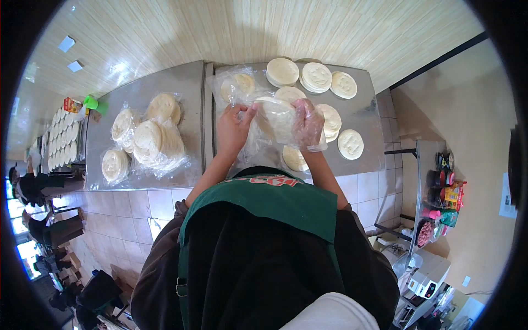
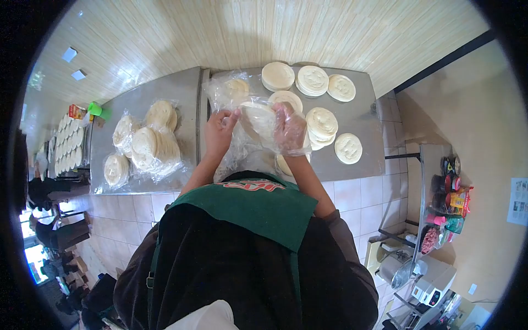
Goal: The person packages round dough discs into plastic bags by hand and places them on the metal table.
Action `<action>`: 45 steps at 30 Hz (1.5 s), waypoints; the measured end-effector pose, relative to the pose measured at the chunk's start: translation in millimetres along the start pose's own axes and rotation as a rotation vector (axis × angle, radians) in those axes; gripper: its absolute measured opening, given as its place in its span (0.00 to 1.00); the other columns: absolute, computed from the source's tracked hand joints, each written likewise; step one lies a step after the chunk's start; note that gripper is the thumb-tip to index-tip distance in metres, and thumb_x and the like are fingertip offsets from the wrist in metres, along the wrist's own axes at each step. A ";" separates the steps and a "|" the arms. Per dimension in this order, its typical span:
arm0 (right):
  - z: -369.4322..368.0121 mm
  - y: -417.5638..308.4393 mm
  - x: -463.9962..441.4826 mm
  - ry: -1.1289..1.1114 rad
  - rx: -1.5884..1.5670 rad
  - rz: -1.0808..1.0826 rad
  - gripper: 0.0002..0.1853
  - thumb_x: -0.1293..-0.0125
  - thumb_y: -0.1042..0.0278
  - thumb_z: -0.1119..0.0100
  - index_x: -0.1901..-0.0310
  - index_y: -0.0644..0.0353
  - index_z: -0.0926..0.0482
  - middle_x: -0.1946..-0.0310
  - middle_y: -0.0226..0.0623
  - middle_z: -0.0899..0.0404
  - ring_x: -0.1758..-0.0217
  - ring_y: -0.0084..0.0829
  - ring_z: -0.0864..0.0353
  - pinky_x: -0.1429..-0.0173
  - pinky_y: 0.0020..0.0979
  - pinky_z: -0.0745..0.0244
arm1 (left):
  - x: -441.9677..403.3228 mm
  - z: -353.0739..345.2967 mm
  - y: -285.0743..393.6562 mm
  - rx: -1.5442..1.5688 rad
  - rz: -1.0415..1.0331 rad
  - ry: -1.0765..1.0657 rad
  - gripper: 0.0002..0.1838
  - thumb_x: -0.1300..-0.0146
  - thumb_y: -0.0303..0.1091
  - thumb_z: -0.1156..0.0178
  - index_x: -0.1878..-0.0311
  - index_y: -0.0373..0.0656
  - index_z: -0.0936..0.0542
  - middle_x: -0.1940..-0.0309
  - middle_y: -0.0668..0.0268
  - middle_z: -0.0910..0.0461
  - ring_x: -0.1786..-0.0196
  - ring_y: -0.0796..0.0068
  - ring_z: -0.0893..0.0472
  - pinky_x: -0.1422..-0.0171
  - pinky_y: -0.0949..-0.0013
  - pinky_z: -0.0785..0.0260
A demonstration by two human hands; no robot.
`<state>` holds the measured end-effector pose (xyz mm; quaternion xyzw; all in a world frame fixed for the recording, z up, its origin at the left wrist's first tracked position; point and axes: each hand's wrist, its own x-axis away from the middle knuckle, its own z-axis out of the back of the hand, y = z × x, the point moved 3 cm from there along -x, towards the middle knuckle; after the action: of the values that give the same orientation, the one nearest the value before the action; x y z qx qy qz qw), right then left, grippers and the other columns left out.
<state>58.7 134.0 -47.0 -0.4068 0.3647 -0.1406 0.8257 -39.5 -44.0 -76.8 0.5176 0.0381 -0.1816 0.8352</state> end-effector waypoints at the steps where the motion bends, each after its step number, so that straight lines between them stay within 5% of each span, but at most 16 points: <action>1: -1.2 -4.3 2.1 -0.029 -0.002 -0.018 0.10 0.28 0.65 0.51 0.61 0.60 0.22 0.73 0.45 0.19 0.67 0.45 0.17 0.64 0.37 0.26 | 0.6 1.6 6.0 -0.092 -0.011 0.011 0.12 0.38 0.40 0.37 0.66 0.39 0.17 0.65 0.53 0.21 0.64 0.54 0.20 0.60 0.61 0.30; 5: 3.9 11.2 -7.7 0.108 0.027 0.048 0.13 0.27 0.61 0.53 0.62 0.60 0.22 0.70 0.44 0.19 0.67 0.42 0.18 0.64 0.33 0.27 | -10.0 3.2 -17.1 -0.105 -0.096 -0.043 0.14 0.34 0.42 0.40 0.63 0.39 0.17 0.65 0.54 0.20 0.66 0.57 0.21 0.60 0.61 0.31; 7: 10.1 40.0 -17.9 -0.026 0.015 -0.199 0.14 0.27 0.59 0.53 0.61 0.60 0.22 0.69 0.43 0.18 0.65 0.41 0.18 0.61 0.34 0.27 | -17.2 11.3 -23.3 -0.198 -0.158 -0.146 0.14 0.33 0.42 0.42 0.63 0.38 0.18 0.69 0.58 0.21 0.69 0.64 0.22 0.62 0.64 0.32; 10: 6.0 90.0 -26.3 -0.147 0.111 -0.405 0.16 0.28 0.55 0.51 0.59 0.60 0.22 0.68 0.41 0.18 0.62 0.38 0.18 0.56 0.36 0.26 | -17.5 2.3 -36.7 0.213 0.037 -0.466 0.15 0.32 0.42 0.43 0.63 0.37 0.20 0.76 0.66 0.25 0.72 0.78 0.29 0.65 0.70 0.36; 14: -4.5 110.4 -11.3 -0.133 0.270 -0.581 0.17 0.32 0.53 0.46 0.57 0.60 0.21 0.60 0.45 0.19 0.54 0.37 0.19 0.48 0.40 0.27 | -3.1 -11.6 -20.5 0.436 0.202 -0.576 0.16 0.31 0.41 0.45 0.66 0.36 0.21 0.79 0.70 0.29 0.71 0.86 0.35 0.67 0.75 0.40; 16: -9.9 86.9 8.1 -0.024 0.223 -0.382 0.16 0.34 0.54 0.43 0.56 0.59 0.21 0.52 0.50 0.22 0.48 0.41 0.22 0.44 0.41 0.29 | 2.7 -19.6 -15.6 0.457 0.211 -0.589 0.17 0.31 0.42 0.45 0.67 0.36 0.21 0.78 0.71 0.29 0.72 0.87 0.35 0.68 0.75 0.40; 19: -31.0 65.1 50.2 -0.129 0.216 -0.166 0.14 0.38 0.57 0.38 0.55 0.56 0.19 0.38 0.58 0.33 0.36 0.49 0.31 0.35 0.43 0.35 | 10.3 -32.7 -30.4 0.303 0.224 -0.591 0.15 0.31 0.40 0.44 0.66 0.37 0.20 0.75 0.74 0.24 0.70 0.84 0.30 0.64 0.75 0.36; 21: -77.6 96.7 90.2 -0.300 -0.137 -0.313 0.13 0.37 0.58 0.39 0.57 0.56 0.18 0.38 0.59 0.33 0.33 0.50 0.34 0.31 0.43 0.39 | 12.6 -28.0 -19.6 0.159 0.100 -0.522 0.15 0.35 0.40 0.41 0.68 0.36 0.20 0.75 0.64 0.22 0.72 0.75 0.26 0.65 0.69 0.33; 25: -85.2 84.3 85.4 -0.463 -0.264 -0.364 0.13 0.37 0.60 0.40 0.56 0.58 0.17 0.40 0.56 0.30 0.32 0.46 0.34 0.31 0.41 0.38 | 13.0 -15.5 -7.8 -0.090 -0.030 -0.466 0.13 0.40 0.39 0.38 0.69 0.36 0.20 0.71 0.54 0.20 0.69 0.58 0.20 0.62 0.61 0.29; 28: -80.3 70.2 70.1 -0.583 -0.220 -0.327 0.16 0.38 0.62 0.42 0.51 0.58 0.19 0.43 0.52 0.26 0.35 0.46 0.30 0.34 0.40 0.35 | 12.0 -8.6 -6.4 -0.073 -0.067 -0.462 0.12 0.42 0.37 0.38 0.70 0.36 0.20 0.70 0.53 0.20 0.68 0.55 0.20 0.61 0.60 0.29; 36: -65.4 37.6 58.7 -0.542 0.102 -0.120 0.32 0.41 0.58 0.43 0.34 0.55 0.33 0.53 0.54 0.21 0.50 0.51 0.21 0.47 0.46 0.27 | 15.5 3.1 0.0 -0.043 -0.017 -0.454 0.11 0.43 0.36 0.37 0.71 0.35 0.21 0.70 0.53 0.20 0.67 0.54 0.21 0.61 0.60 0.30; 39: -76.6 46.0 61.8 -0.808 0.315 -0.360 0.38 0.44 0.62 0.43 0.29 0.55 0.41 0.54 0.58 0.22 0.52 0.52 0.20 0.49 0.47 0.27 | 22.9 -2.3 10.0 -0.045 -0.107 -0.496 0.11 0.42 0.35 0.38 0.70 0.35 0.21 0.70 0.54 0.21 0.68 0.59 0.22 0.62 0.62 0.31; 45: -66.3 58.8 65.8 -0.618 0.046 -0.214 0.45 0.44 0.63 0.42 0.26 0.57 0.52 0.51 0.62 0.23 0.47 0.52 0.21 0.45 0.44 0.27 | 14.0 10.0 9.7 -0.038 -0.062 -0.539 0.09 0.43 0.34 0.34 0.67 0.37 0.18 0.68 0.56 0.19 0.64 0.63 0.20 0.56 0.65 0.30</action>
<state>53.1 98.4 -151.4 -0.4477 0.0487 -0.1047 0.8867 -24.4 -52.7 -67.5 0.4334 -0.1663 -0.3374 0.8189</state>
